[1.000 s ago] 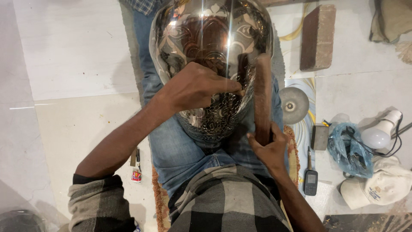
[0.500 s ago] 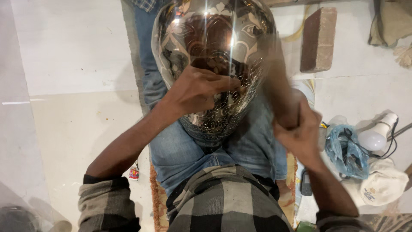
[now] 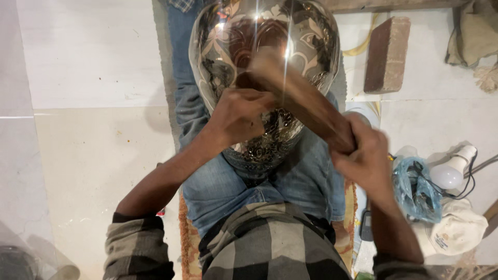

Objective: The person sits on the floor with a large engraved brass vase held between the legs and decorates its surface by hammering. They hold a small punch against the metal with one hand and strike it with a wooden mallet in the other, repositioning the punch repeatedly to work patterned areas of the vase.

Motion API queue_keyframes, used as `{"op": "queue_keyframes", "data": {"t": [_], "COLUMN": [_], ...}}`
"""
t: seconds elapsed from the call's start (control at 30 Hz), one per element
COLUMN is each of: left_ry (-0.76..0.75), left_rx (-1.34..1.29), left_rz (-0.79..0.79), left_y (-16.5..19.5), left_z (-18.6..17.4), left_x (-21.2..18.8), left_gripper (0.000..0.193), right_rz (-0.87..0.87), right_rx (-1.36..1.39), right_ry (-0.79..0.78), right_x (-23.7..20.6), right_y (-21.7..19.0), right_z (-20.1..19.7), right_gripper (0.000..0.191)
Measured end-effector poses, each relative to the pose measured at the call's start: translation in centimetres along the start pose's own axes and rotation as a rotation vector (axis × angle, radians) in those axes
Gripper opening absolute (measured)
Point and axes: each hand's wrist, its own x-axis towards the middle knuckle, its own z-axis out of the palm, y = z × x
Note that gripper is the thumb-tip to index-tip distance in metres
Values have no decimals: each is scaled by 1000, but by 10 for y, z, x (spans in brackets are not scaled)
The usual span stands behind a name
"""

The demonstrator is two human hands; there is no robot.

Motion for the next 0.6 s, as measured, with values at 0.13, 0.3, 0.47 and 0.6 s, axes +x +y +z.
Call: {"op": "queue_keyframes", "data": {"t": [0.13,0.3,0.47,0.6], "left_ry": [-160,-311,-104,81], "left_rx": [-2,68,86,5], "left_rz": [107,185,195,116], "left_y": [-3,-7,-9,-4], "left_z": [-6,-14,-2,7], "left_x": [17,27,15,-2], "left_gripper": [58,65,61,52], "right_rz": [-213,-208,-151,-197], "right_rx": [429,225,249,38], "right_ry": [409,376,231,56], "right_x": [-24,-31,-14,13], "right_y": [38,77,48,14], "right_z": [73,95,44,-8], "right_gripper": [19,21,22,22]}}
